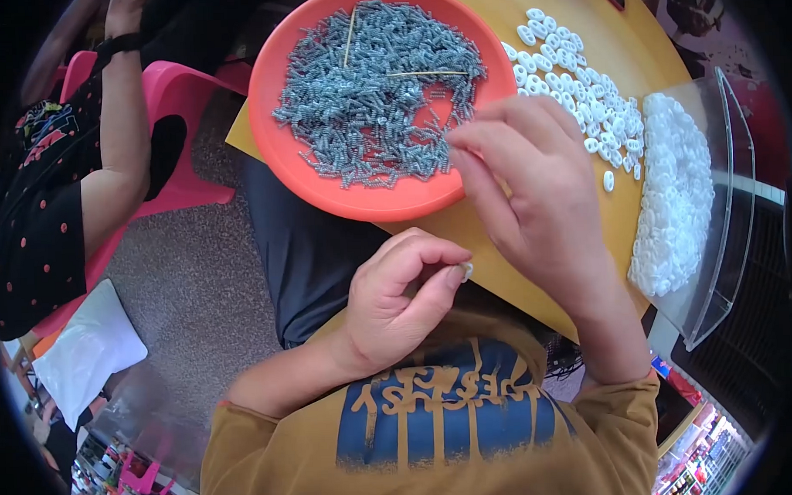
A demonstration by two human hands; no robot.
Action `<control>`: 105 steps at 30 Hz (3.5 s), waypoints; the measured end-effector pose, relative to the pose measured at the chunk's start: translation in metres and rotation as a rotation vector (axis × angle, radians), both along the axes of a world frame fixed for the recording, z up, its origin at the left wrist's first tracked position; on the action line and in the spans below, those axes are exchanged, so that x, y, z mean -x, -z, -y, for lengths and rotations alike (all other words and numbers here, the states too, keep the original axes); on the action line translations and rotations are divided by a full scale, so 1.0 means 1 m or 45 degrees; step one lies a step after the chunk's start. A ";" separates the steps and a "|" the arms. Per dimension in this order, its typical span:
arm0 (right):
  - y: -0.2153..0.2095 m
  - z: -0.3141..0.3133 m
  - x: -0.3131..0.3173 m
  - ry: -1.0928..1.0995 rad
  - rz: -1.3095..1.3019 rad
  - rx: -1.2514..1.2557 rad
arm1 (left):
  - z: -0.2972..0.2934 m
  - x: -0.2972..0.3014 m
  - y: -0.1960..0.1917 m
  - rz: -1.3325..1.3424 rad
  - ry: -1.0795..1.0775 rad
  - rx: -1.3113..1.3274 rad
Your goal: Assembling small white plastic components with internal metal springs by hand.
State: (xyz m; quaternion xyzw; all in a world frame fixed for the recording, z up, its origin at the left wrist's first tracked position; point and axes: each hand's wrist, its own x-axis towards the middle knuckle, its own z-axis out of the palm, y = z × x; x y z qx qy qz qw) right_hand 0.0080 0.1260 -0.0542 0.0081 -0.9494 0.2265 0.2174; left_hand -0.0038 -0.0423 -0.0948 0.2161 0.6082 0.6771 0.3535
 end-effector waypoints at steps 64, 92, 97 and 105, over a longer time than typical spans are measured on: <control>0.002 0.022 0.022 -0.173 0.453 0.025 | 0.006 0.009 0.011 0.368 0.039 0.055; 0.003 -0.006 0.006 -0.012 0.211 -0.144 | 0.003 0.010 0.010 0.310 0.040 0.091; 0.004 -0.007 0.025 -0.029 0.295 -0.201 | 0.004 0.011 0.010 0.311 0.052 0.095; 0.003 -0.010 0.037 -0.069 0.435 -0.265 | 0.004 0.012 0.010 0.268 0.064 0.090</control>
